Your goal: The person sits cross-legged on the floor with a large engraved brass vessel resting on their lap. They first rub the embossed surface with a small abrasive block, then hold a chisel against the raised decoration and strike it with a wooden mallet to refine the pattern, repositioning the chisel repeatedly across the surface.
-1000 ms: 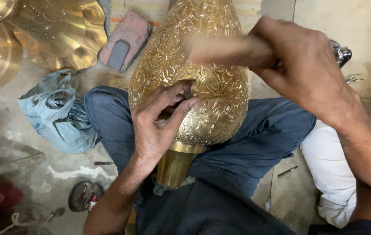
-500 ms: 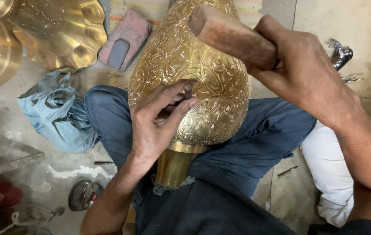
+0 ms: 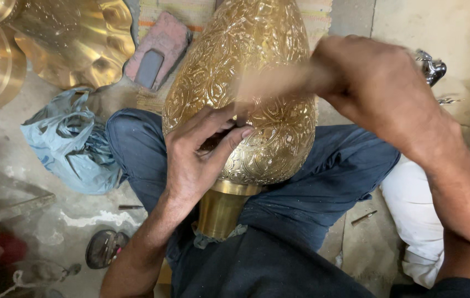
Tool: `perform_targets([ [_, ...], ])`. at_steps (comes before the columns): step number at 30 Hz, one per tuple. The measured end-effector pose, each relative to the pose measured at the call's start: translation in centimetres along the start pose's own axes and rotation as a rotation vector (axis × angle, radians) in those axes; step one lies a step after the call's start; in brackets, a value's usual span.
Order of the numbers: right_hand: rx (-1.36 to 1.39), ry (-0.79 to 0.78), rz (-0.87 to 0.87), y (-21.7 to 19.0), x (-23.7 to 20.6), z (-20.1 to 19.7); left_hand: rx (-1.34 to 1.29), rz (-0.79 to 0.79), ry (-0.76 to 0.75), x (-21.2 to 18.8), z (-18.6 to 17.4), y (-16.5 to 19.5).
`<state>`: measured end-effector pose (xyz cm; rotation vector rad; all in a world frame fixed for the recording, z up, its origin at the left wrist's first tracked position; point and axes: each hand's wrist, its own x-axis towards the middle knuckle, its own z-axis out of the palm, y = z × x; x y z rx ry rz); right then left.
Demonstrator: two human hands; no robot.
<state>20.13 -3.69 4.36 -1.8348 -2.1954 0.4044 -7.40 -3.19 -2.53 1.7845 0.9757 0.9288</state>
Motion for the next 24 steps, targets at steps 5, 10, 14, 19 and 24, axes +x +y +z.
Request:
perform_targets([
  [5,0.105,-0.113,0.277,-0.10,0.23,0.11,-0.047,0.043,0.005,-0.06,-0.03,-0.08],
  [10,-0.145,0.037,-0.140,0.31,0.11,0.37,0.064,0.037,0.016,-0.07,0.03,-0.66],
  [14,-0.193,-0.013,-0.184,0.71,0.05,0.72,0.123,0.072,0.011,-0.04,-0.08,-0.75],
  [19,0.094,-0.047,0.012,0.80,0.01,0.59,0.008,0.027,-0.009,0.07,-0.15,-0.42],
  [24,-0.228,-0.045,-0.065,0.39,0.16,0.30,0.053,0.009,-0.006,0.18,-0.17,-0.30],
])
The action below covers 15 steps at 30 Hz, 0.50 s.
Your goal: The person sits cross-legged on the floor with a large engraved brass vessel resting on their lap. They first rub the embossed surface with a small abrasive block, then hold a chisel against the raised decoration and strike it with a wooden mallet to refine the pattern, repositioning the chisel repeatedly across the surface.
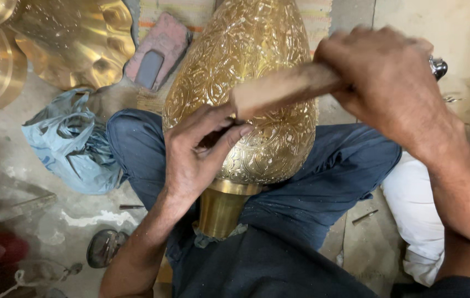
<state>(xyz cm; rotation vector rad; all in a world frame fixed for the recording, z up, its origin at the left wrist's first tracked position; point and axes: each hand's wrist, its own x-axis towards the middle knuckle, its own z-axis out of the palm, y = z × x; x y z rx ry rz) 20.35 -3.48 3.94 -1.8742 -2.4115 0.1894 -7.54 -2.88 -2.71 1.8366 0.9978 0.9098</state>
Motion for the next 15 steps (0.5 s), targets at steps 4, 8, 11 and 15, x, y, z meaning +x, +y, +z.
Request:
perform_targets([
  [4,0.135,0.088,-0.034,-0.07,0.06,-0.35,-0.041,0.004,0.007,-0.03,-0.01,-0.03],
  [8,0.119,0.195,-0.087,-0.08,0.13,-0.51,-0.035,0.026,0.010,0.00,0.02,-0.01],
  [11,0.524,-0.022,0.092,-0.19,0.33,-0.44,-0.062,-0.025,0.003,-0.03,-0.01,0.06],
  [15,0.082,-0.053,0.063,-0.30,0.30,-0.24,-0.050,-0.014,0.000,-0.10,0.08,-0.06],
])
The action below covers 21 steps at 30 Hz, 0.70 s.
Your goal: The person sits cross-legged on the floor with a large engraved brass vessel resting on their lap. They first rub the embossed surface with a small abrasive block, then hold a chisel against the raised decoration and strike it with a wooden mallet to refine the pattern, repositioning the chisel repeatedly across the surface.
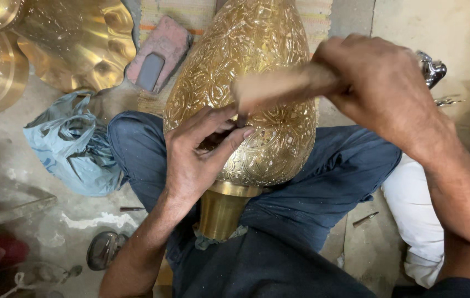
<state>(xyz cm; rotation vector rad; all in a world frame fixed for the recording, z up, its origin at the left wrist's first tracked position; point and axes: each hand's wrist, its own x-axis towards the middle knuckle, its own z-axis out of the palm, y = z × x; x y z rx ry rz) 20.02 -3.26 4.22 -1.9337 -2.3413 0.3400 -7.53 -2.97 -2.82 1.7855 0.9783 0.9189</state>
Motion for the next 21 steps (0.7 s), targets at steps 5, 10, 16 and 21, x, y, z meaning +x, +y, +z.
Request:
perform_targets([
  [5,-0.171,0.139,-0.270,0.6,-0.2,0.7,0.020,-0.052,-0.014,0.0,-0.2,-0.5],
  [10,0.048,0.047,-0.009,1.6,0.2,2.1,-0.266,-0.030,0.235,-0.2,-0.8,-0.6],
  [16,-0.028,0.034,-0.124,1.6,0.8,4.2,-0.172,-0.027,0.122,-0.4,0.1,-0.4],
  [21,-0.152,0.160,-0.172,1.4,0.8,3.5,-0.141,-0.045,0.067,-0.2,0.2,-0.6],
])
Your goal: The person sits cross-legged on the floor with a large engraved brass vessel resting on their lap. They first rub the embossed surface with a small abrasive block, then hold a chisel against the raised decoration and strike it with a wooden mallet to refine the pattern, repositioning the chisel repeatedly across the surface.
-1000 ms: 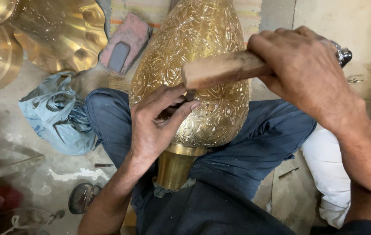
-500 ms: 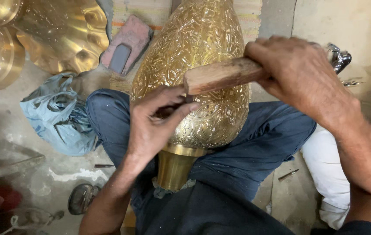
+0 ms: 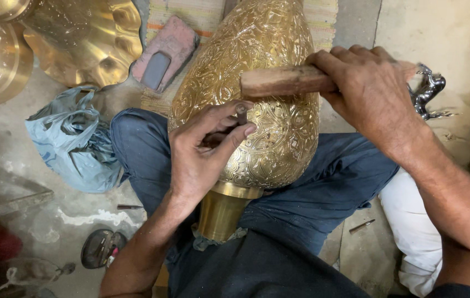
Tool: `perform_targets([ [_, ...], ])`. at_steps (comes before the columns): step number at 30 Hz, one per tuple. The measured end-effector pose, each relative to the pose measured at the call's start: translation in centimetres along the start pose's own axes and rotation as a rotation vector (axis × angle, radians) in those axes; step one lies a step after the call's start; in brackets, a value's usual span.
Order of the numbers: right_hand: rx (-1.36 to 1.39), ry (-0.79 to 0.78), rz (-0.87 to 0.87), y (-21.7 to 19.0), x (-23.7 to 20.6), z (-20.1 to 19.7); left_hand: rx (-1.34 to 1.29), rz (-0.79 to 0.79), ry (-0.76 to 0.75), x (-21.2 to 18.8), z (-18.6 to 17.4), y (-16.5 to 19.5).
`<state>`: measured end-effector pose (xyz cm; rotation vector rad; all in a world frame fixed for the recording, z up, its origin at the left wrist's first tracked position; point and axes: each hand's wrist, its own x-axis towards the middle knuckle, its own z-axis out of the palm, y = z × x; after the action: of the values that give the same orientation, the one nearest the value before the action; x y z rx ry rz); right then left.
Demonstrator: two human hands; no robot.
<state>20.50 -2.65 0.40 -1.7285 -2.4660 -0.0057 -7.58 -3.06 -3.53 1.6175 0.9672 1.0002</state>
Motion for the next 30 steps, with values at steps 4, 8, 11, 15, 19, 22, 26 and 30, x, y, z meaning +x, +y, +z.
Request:
perform_targets([
  [4,0.001,0.023,0.046,-0.1,0.5,-1.5,0.052,0.020,-0.030,0.1,-0.5,0.1],
  [8,0.072,0.118,0.055,-0.2,0.5,-2.7,0.109,0.083,-0.068,0.3,-0.6,0.1],
  [11,0.691,0.072,0.276,-0.4,0.4,-2.7,0.074,0.071,-0.097,0.5,-0.6,-0.2],
  [15,0.410,0.017,0.192,-0.5,0.3,-2.6,0.164,0.069,-0.081,0.5,-0.7,-0.5],
  [19,0.369,-0.032,0.199,-0.7,0.3,-2.8,0.184,0.065,-0.070,0.4,-0.7,-0.5],
  [22,0.277,-0.086,0.110,-1.1,0.4,-2.9,0.192,0.076,-0.061,0.5,-0.8,-0.3],
  [26,0.292,0.019,0.088,-1.2,0.3,-3.3,0.151,0.091,-0.075,0.6,-0.8,0.0],
  [30,0.389,-0.054,0.108,-1.2,0.2,-3.2,0.147,0.093,-0.077,0.5,-0.9,0.1],
])
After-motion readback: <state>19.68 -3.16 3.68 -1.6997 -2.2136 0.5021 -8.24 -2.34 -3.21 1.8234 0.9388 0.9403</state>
